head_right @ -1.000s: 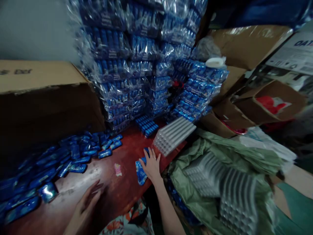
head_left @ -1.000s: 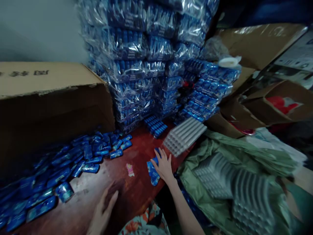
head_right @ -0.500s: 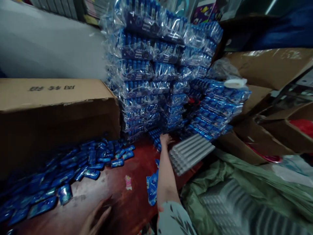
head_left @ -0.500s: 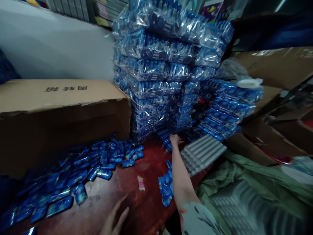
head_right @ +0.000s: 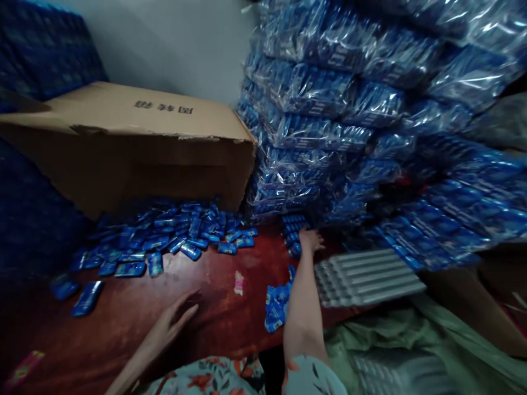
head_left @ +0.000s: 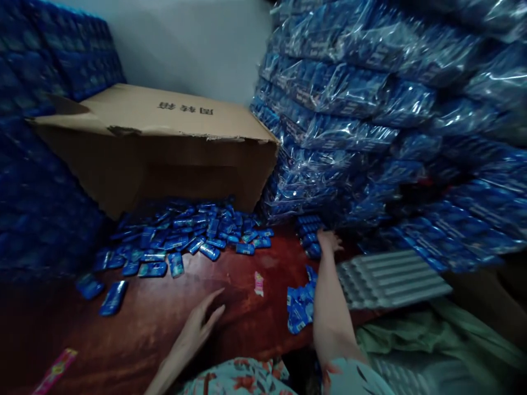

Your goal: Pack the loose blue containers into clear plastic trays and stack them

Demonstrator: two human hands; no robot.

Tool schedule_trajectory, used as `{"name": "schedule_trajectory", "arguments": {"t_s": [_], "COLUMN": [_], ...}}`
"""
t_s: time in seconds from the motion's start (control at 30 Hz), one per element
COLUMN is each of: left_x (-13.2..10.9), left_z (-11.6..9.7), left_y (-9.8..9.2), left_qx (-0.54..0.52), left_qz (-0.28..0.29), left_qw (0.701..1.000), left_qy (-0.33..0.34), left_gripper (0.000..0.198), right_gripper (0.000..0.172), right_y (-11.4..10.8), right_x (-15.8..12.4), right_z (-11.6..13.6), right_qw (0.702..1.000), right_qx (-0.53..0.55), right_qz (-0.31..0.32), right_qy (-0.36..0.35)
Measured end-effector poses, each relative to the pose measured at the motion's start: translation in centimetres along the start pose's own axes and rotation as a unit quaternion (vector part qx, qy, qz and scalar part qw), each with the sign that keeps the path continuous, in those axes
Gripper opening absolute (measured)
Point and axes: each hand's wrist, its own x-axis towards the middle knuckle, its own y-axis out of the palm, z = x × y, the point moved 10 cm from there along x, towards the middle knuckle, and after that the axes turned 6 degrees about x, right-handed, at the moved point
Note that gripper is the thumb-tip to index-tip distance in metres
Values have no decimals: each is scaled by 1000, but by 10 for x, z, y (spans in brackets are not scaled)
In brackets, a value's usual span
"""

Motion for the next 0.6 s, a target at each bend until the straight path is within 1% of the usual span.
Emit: {"name": "schedule_trajectory", "arguments": {"t_s": [0.13,0.27,0.33,0.43,0.5,0.53,0.57,0.6], "left_x": [1,3,3,1,0,0,1,1], "left_z": [4,2,2,3,5,8,11,15], "left_y": [6,5,4,-3,-13,-21,-30,-41], "left_qx": [-2,9,11,6,-3,-11,-22,-34], "left_qz": [11,7,3,-14,-37,-54,-77,-106], "left_qw": [1000,1000,999,999,999,998,997,994], "left_qy": [12,26,30,31,27,24,20,16], "left_gripper": [48,47,46,47,47,47,47,48], "right_gripper": [51,43,39,38,41,42,43,43], "right_y": [0,-1,-6,-24,-38,-42,-43,-38], "right_x": [0,-2,-2,-7,-22,-35,-52,-73], "right_z": [-4,-4,-1,6,13,16,21,28], "right_qw": [1000,999,999,994,986,982,975,966], "right_qx": [2,16,31,66,93,105,123,144], "right_qz": [-11,-29,-40,-69,-94,-104,-107,-95], "right_qy": [2,-4,-16,-56,-97,-120,-153,-194]}}
